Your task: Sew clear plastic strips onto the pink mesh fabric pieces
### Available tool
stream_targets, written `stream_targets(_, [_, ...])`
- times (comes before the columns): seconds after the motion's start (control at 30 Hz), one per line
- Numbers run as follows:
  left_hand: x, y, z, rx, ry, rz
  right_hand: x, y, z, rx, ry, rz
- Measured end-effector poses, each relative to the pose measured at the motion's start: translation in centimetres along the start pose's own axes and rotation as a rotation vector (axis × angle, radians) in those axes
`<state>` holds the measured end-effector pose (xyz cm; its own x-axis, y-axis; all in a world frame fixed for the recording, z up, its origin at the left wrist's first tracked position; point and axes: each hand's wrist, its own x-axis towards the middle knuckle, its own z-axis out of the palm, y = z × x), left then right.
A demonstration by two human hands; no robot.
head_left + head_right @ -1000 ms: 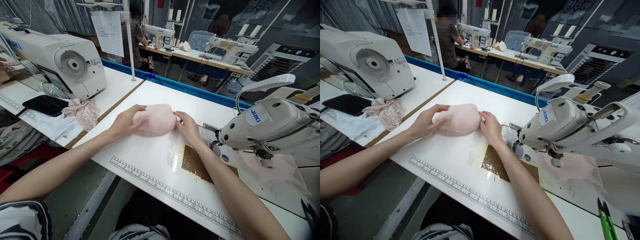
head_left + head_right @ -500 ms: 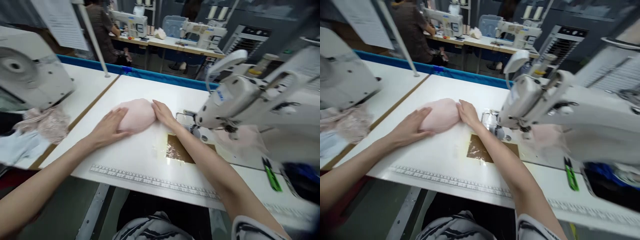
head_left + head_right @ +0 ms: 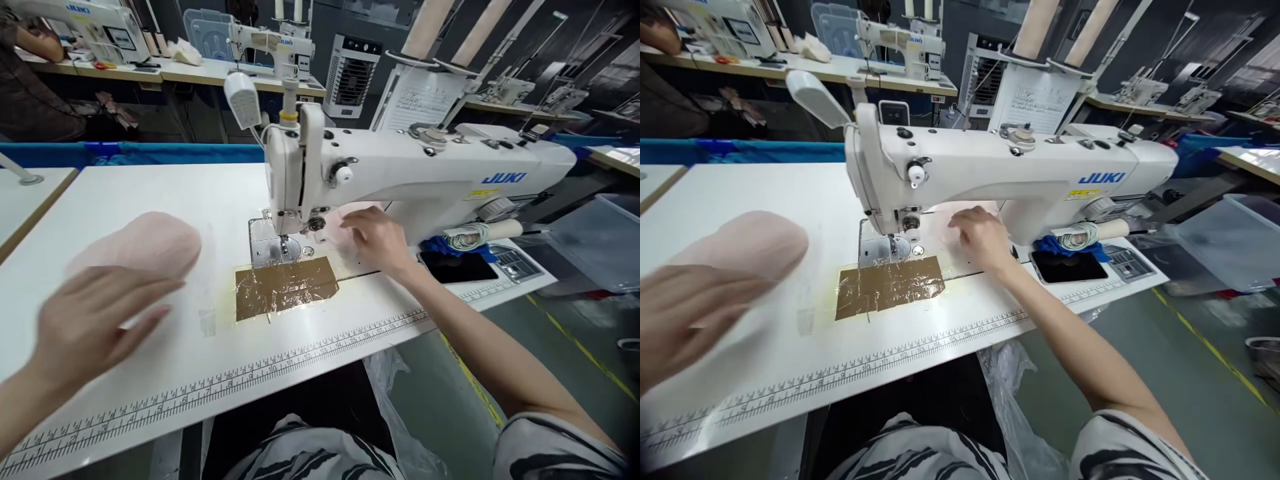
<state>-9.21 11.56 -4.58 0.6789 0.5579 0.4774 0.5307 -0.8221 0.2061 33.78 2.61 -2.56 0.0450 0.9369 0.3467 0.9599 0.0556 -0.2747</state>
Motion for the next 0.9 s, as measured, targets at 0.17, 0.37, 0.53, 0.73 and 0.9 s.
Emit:
stream_targets(0.17, [6.5,10.4,5.3,-0.079,-0.166,0.346,1.6,2.8,-0.4,-0.244,-0.008,0.205])
stream_targets(0.37, [13.4,16.2,11.6,-0.098,-0.327,0.257,0.8,3.4,-0.2,-0.202,-0.008,0.149])
stream_targets(0.53, [17.5,16.8,14.7,-0.135,-0.437,0.153,-3.0,4.0,-2.9,0.061,0.409,0.083])
stream_targets(0.73, [18.4,17.1,16.1,-0.051,-0.476,0.23,-6.9,4.0,-7.1,0.527,1.088,0.016])
stream_targets(0.9, [18.5,19.0,16.3,0.068,-0.414,0.223,-7.9,4.4,-9.2,0.52,1.114,0.117])
